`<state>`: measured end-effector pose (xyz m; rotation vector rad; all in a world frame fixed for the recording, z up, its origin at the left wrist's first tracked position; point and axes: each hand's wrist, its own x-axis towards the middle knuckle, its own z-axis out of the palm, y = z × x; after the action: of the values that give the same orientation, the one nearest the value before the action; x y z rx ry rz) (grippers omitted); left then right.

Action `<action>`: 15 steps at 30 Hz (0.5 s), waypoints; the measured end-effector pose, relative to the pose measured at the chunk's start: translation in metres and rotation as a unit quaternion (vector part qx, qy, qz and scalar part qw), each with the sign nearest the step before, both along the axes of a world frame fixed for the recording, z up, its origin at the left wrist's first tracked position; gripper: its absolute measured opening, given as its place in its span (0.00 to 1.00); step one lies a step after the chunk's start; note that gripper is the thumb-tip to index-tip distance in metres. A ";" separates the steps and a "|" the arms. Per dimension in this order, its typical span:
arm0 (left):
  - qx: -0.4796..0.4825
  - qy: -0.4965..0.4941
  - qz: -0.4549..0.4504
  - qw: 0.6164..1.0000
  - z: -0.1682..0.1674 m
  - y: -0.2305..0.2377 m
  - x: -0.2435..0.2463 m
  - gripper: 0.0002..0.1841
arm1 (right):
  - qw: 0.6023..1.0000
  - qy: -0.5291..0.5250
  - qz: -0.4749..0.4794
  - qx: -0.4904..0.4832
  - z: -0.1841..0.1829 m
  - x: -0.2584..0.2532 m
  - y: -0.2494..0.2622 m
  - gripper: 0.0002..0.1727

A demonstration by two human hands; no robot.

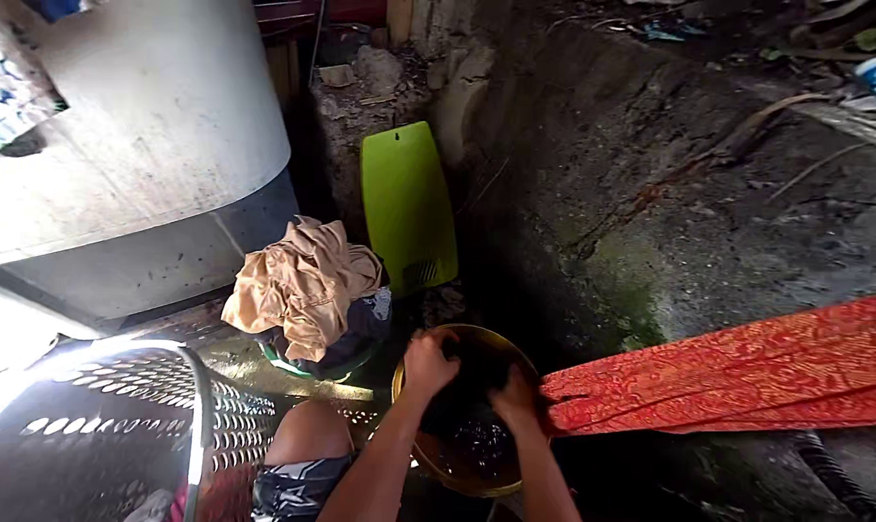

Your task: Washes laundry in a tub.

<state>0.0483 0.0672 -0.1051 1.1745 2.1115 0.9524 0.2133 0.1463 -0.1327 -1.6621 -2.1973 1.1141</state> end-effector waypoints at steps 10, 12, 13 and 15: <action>-0.342 0.033 -0.110 0.933 -0.080 0.008 0.046 0.29 | 0.943 -0.257 0.173 -0.119 -0.051 -0.007 -0.041 0.30; -0.362 0.003 -0.061 0.930 -0.081 0.005 0.047 0.26 | 0.985 -0.124 0.083 -0.081 -0.030 -0.013 -0.021 0.31; -0.329 -0.025 -0.014 0.944 -0.083 0.005 0.044 0.27 | 0.998 0.004 0.006 -0.062 -0.018 -0.018 -0.016 0.30; -0.235 -0.081 0.058 0.967 -0.076 0.006 0.041 0.25 | 0.954 0.243 -0.155 -0.084 -0.008 -0.029 -0.012 0.29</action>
<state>0.0891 0.0728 -0.1810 0.7164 2.1293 0.5251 0.1840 0.1338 -0.1408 -1.5146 -1.5200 1.4549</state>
